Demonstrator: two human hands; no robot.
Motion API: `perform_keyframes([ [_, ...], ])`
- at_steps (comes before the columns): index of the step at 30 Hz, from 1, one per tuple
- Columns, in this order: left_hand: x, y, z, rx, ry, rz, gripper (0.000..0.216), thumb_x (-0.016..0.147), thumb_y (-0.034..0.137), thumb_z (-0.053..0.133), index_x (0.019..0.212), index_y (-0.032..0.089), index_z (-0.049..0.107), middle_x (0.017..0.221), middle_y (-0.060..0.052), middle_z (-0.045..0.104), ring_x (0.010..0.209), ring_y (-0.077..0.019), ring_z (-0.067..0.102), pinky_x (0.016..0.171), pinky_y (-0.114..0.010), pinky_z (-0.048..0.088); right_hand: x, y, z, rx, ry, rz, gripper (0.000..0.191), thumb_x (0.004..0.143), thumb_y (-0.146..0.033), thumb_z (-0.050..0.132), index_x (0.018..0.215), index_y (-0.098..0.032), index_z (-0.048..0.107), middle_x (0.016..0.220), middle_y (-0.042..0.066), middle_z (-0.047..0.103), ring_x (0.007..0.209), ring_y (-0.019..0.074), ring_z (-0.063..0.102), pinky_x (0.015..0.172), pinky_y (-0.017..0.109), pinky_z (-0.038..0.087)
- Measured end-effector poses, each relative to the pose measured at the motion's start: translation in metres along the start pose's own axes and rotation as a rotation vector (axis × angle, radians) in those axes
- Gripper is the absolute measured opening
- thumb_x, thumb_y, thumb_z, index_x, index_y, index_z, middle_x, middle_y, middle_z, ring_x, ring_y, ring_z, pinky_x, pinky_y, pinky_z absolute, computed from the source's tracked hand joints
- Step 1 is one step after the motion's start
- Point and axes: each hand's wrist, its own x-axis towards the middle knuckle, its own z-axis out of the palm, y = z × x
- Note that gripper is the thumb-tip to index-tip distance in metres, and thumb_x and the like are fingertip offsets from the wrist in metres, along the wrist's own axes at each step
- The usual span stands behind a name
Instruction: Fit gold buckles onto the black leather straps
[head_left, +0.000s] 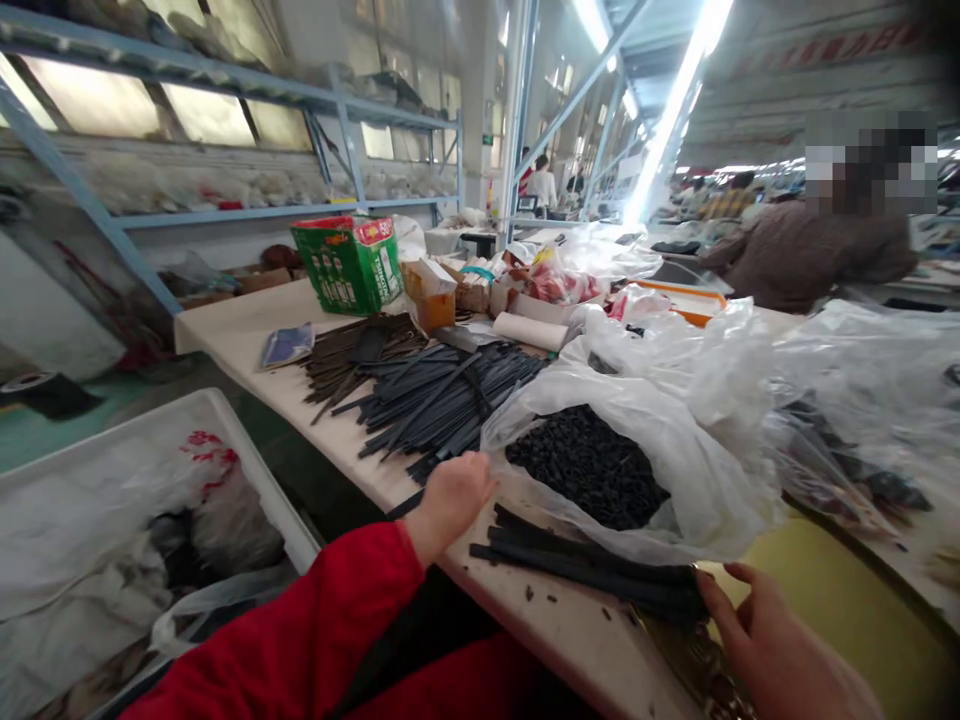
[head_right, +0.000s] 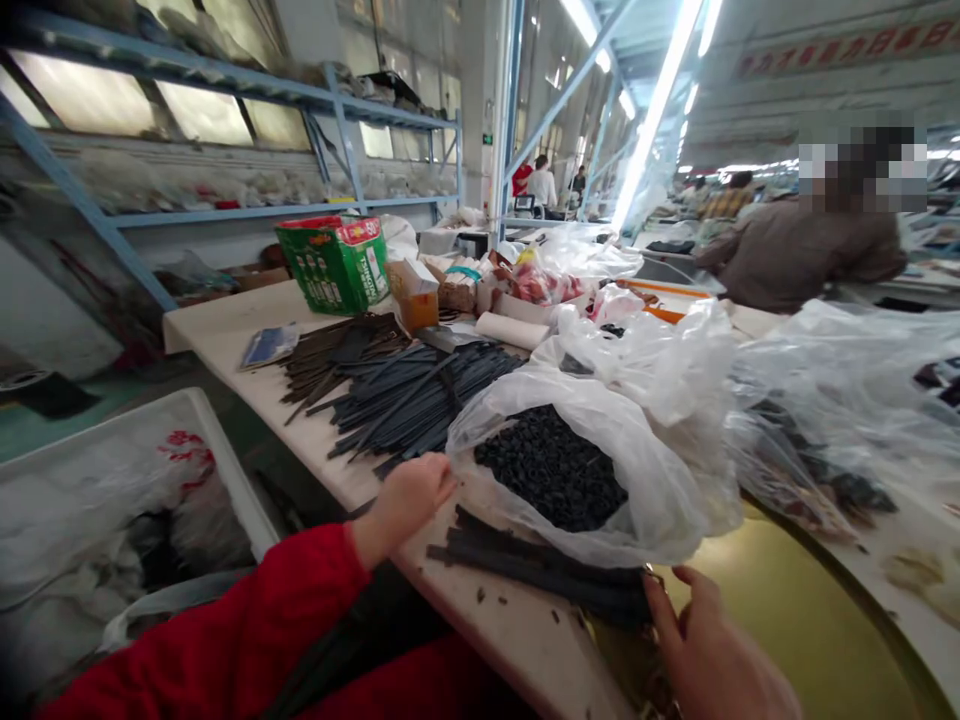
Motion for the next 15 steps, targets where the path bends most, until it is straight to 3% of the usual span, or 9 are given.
perform_keyframes([
  [3,-0.004,-0.032,0.003,0.047,-0.028,-0.116,0.02,0.083,0.026,0.046,0.089,0.009,0.055,0.084,-0.016,0.062,0.078,-0.0279,0.061,0.066,-0.036,0.045,-0.007,-0.006,-0.004,0.01,0.017,-0.029,0.051,0.082,-0.056,0.028,0.116,-0.02,0.041,0.072,0.005,0.068,0.066,0.0284,0.066,0.059,0.038,0.043],
  [8,-0.018,-0.042,0.008,0.067,0.003,-0.152,0.014,0.082,0.018,0.042,0.085,0.014,0.056,0.083,-0.01,0.064,0.078,-0.0216,0.062,0.067,-0.029,0.043,-0.026,-0.021,-0.014,-0.011,0.165,-0.114,0.044,0.083,-0.051,0.03,0.111,-0.021,0.045,0.076,0.006,0.069,0.068,0.0291,0.066,0.056,0.037,0.042],
  [11,-0.026,-0.047,-0.016,0.081,0.069,-0.182,0.017,0.085,0.019,0.039,0.088,0.015,0.055,0.083,-0.009,0.064,0.078,-0.0207,0.062,0.068,-0.028,0.042,-0.033,-0.027,-0.022,-0.007,0.284,-0.227,0.039,0.084,-0.047,0.033,0.104,-0.019,0.051,0.08,0.009,0.069,0.07,0.0283,0.065,0.059,0.036,0.044],
  [15,-0.031,-0.057,-0.069,0.09,0.266,-0.168,0.02,0.087,0.027,0.036,0.092,0.017,0.052,0.088,-0.007,0.063,0.081,-0.0197,0.06,0.069,-0.027,0.04,-0.026,-0.04,-0.028,0.022,0.406,-0.373,0.033,0.085,-0.041,0.037,0.096,-0.017,0.056,0.082,0.011,0.067,0.073,0.0251,0.063,0.066,0.035,0.045],
])
